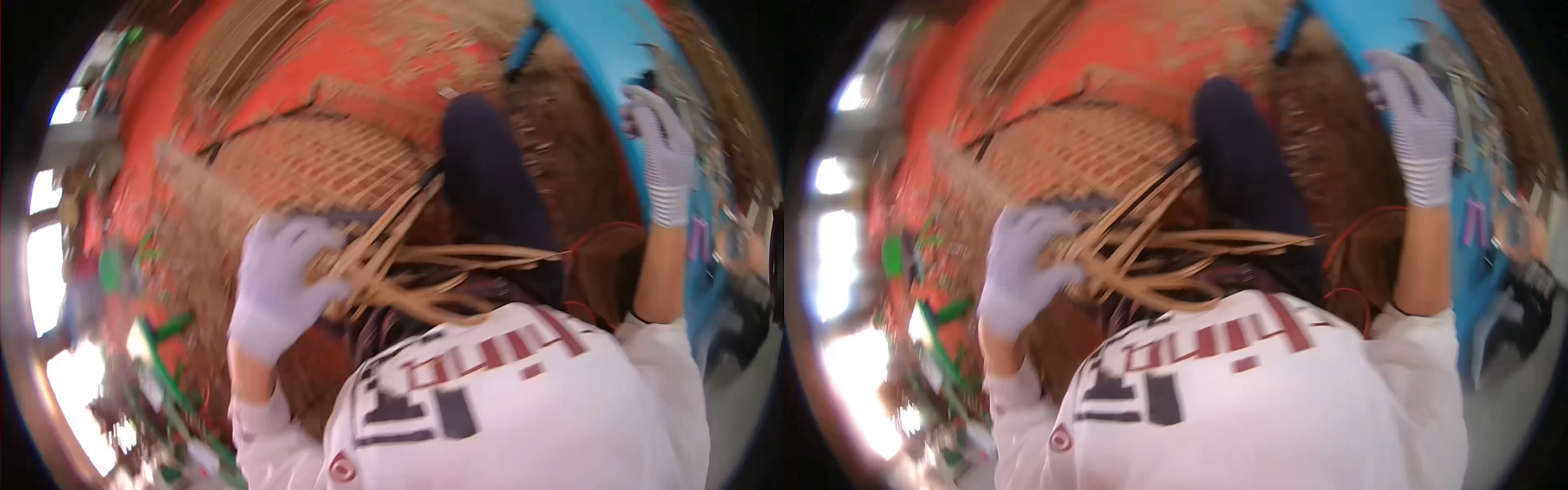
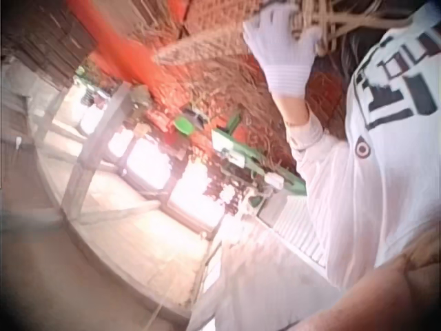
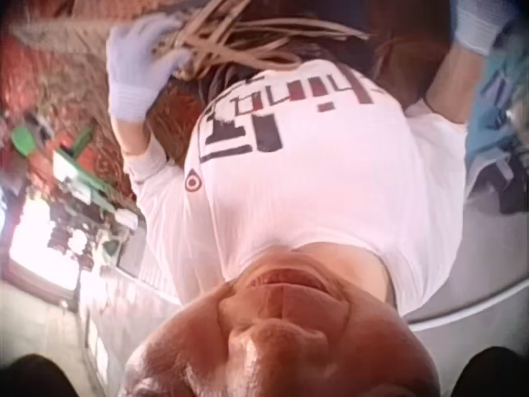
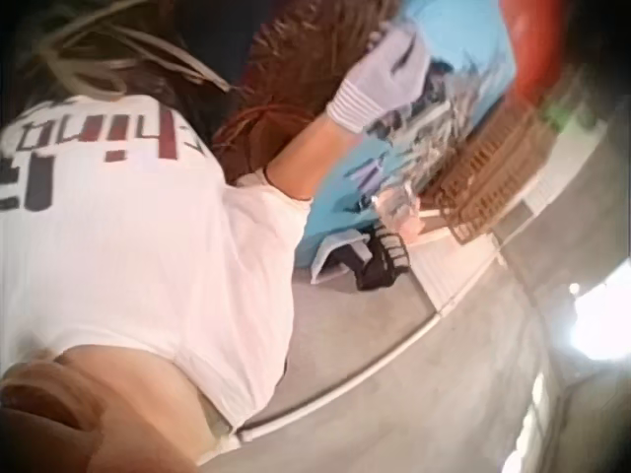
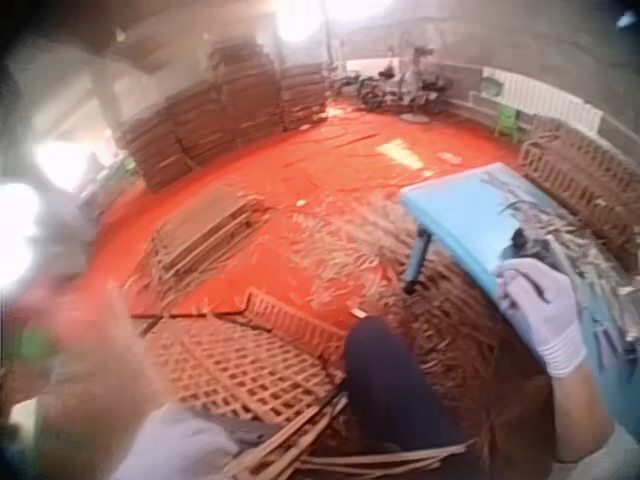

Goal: Weaving bamboo strips into a furniture frame and securing them with a pneumatic stapler.

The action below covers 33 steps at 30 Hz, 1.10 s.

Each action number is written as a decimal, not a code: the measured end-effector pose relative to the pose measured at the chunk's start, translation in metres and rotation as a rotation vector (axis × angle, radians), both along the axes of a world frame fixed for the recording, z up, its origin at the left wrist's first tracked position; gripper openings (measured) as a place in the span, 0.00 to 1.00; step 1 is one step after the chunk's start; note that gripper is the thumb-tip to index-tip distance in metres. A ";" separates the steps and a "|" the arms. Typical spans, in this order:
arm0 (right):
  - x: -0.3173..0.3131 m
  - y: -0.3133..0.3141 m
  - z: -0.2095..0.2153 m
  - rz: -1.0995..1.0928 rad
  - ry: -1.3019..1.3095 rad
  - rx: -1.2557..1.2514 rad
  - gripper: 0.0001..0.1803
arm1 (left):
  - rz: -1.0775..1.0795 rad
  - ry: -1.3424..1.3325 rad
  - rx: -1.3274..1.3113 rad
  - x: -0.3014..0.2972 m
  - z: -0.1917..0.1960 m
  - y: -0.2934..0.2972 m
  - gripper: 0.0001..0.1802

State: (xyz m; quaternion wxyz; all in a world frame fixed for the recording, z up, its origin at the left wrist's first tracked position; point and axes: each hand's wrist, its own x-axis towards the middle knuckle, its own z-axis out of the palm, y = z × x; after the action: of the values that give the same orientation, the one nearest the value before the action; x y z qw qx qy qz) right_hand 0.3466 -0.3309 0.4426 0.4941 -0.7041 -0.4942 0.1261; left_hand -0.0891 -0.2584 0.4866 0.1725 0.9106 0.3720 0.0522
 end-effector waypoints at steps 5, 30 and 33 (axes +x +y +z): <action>0.080 -0.035 0.022 -0.404 -0.617 0.159 0.12 | 0.053 -0.003 -0.042 0.015 0.008 -0.012 0.26; 0.252 -0.212 -0.068 -0.737 -0.325 -1.157 0.30 | 0.034 -0.044 -0.103 0.025 0.007 -0.015 0.23; 0.239 -0.201 -0.074 -0.706 -0.088 -0.771 0.18 | 0.167 -0.045 -0.050 0.011 0.003 -0.019 0.27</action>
State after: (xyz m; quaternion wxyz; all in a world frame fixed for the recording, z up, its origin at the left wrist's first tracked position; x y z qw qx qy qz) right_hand 0.5855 -0.5320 0.3690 0.1903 -0.9631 -0.1647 0.0949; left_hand -0.0782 -0.2770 0.4897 0.1986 0.8704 0.4438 0.0775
